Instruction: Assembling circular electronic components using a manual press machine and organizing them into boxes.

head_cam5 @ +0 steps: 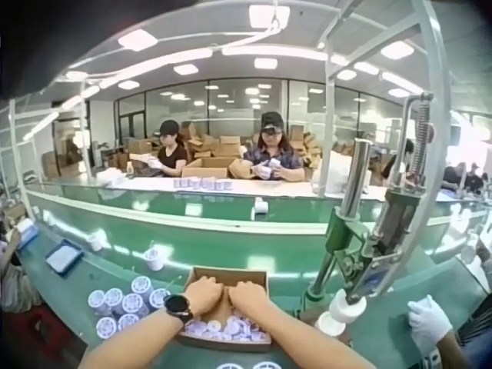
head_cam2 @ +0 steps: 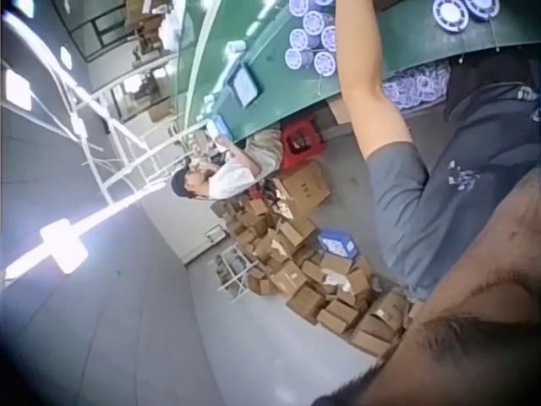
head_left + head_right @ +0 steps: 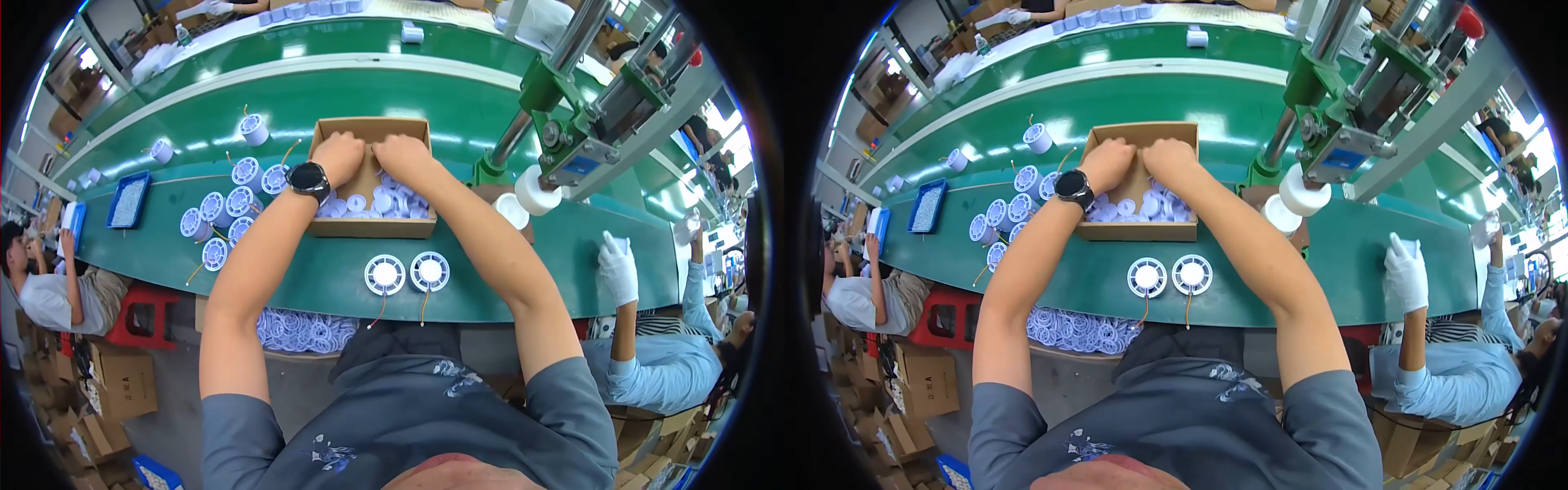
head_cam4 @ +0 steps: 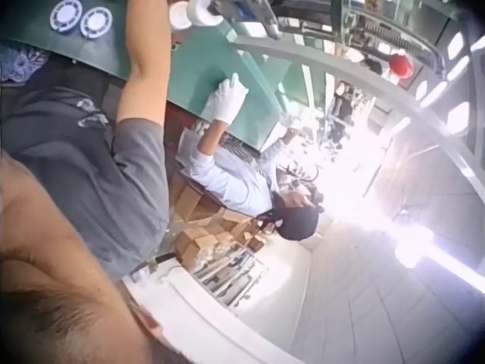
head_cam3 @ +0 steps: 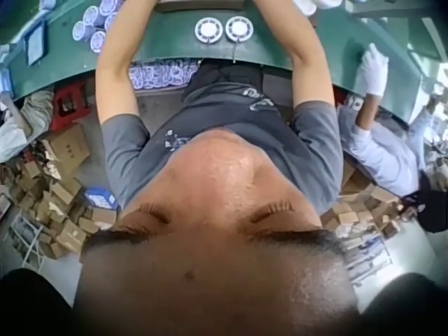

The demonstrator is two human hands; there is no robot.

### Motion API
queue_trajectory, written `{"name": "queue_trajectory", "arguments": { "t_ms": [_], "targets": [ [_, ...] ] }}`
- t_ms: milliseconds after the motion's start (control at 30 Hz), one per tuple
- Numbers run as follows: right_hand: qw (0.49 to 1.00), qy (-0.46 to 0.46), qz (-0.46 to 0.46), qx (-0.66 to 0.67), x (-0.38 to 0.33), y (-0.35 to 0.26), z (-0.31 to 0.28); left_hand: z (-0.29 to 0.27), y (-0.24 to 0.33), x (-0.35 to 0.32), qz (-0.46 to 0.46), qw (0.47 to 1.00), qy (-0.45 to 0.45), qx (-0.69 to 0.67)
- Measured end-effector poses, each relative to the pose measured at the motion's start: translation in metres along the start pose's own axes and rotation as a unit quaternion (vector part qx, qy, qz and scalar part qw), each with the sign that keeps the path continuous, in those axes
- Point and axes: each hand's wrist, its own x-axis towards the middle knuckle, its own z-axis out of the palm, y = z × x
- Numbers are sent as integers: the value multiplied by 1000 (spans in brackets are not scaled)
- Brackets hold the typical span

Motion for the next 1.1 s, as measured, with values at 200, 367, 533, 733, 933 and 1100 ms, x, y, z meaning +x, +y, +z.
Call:
{"name": "queue_trajectory", "arguments": {
  "t_ms": [200, 367, 533, 733, 933, 1100],
  "targets": [
    [1000, -20, -15, 16, 4, 5, -4, -18, 5, -2, -25, 998, -58, 24],
    [995, -96, -22, 34, -10, -1, -19, -44, 16, -22, -23, 985, -167, -36],
    [985, -154, -24, 73, -23, -9, -46, -53, 20, -40, -18, 989, -123, -83],
    [966, -247, -29, 66, -24, -24, -41, -47, 37, -46, -17, 982, -141, -125],
    [977, -129, 3, 172, -17, -1, -26, -61, 36, -51, -37, 979, -133, -151],
    [962, -2, -13, 273, -5, 12, -35, -62, 16, -47, -90, 963, -93, -238]
  ]
}}
